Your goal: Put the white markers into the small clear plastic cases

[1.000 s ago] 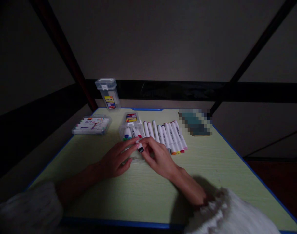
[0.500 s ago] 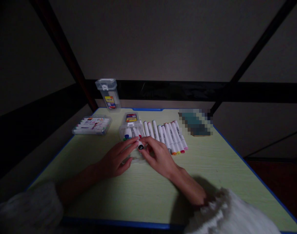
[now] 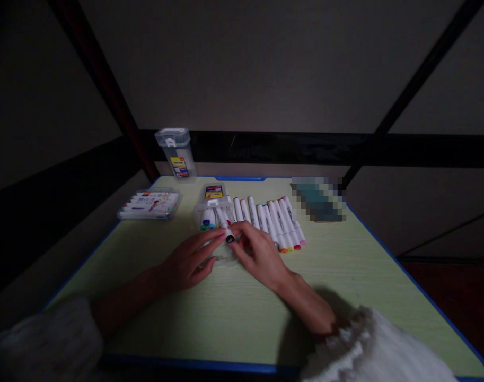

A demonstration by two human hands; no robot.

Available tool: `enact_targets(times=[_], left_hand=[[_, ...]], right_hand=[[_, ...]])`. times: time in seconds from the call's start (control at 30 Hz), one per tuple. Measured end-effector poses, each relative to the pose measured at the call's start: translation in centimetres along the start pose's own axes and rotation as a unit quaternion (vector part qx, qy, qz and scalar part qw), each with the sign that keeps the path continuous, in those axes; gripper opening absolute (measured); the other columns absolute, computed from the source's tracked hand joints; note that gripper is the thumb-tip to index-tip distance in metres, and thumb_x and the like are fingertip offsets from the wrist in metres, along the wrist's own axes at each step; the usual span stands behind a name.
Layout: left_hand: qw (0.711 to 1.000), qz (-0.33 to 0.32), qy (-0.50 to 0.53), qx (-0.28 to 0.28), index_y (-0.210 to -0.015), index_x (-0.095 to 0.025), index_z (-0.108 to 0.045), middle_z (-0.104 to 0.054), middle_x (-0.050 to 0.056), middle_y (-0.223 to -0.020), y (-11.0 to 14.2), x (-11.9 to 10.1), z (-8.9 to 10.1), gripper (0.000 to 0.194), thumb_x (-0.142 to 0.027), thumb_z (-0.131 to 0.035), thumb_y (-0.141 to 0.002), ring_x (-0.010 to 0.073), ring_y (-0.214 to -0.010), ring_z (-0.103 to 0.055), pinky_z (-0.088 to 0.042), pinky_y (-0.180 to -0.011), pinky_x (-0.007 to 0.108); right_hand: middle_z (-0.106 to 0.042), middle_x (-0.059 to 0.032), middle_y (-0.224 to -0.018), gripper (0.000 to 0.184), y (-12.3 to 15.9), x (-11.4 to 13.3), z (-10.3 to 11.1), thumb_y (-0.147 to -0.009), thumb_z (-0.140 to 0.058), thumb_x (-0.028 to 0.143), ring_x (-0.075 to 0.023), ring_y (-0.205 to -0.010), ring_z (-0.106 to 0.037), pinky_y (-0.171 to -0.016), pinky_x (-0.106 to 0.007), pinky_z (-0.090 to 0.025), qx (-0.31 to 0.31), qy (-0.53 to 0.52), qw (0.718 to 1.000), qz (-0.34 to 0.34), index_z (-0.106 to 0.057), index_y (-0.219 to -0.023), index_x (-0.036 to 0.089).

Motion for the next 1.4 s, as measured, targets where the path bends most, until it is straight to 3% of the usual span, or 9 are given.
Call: enact_targets(times=[0.43,0.97,1.4], left_hand=[[1.000,0.024,-0.019,-0.001,-0.140,-0.013,-0.021,-0.046,0.016,-0.131,0.1,0.4,-0.1,0.062,-0.008,-0.042,-0.082,0.0225,-0.119,-0.048,-0.047,-0.097,0.035],[0.999,0.049,-0.009,-0.003,-0.139,-0.012,-0.022,-0.046,0.017,-0.131,0.3,0.9,-0.3,0.060,-0.010,-0.043,-0.082,0.0232,-0.119,-0.047,-0.046,-0.097,0.036],[0.998,0.067,-0.004,0.008,-0.139,-0.014,-0.023,-0.044,0.017,-0.132,0.4,1.2,-0.5,0.060,-0.011,-0.044,-0.082,0.0238,-0.121,-0.046,-0.046,-0.097,0.038]], right_hand=[[-0.061,-0.0005,-0.067,0.020,-0.4,0.0,0.0,-0.085,-0.050,0.021,-0.0104,-0.057,-0.055,-0.052,-0.021,-0.044,0.003,0.005,1.000,-0.014,-0.058,-0.100,0.012],[-0.065,-0.0053,-0.085,0.030,-0.4,-0.1,-0.4,-0.085,-0.049,0.020,-0.0119,-0.064,-0.057,-0.060,-0.025,-0.047,0.035,0.008,0.999,-0.025,-0.057,-0.113,0.013],[-0.063,-0.0027,-0.073,0.025,0.0,-0.6,-0.7,-0.085,-0.047,0.022,-0.0131,-0.062,-0.058,-0.056,-0.024,-0.044,0.053,0.002,0.997,-0.049,-0.050,-0.108,0.014]])
Point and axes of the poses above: each hand's wrist, its own y-axis away from the middle knuckle, its own z-axis out of the back of the hand, x = y × z, the point moved 7 cm from there along -y, towards the middle knuckle
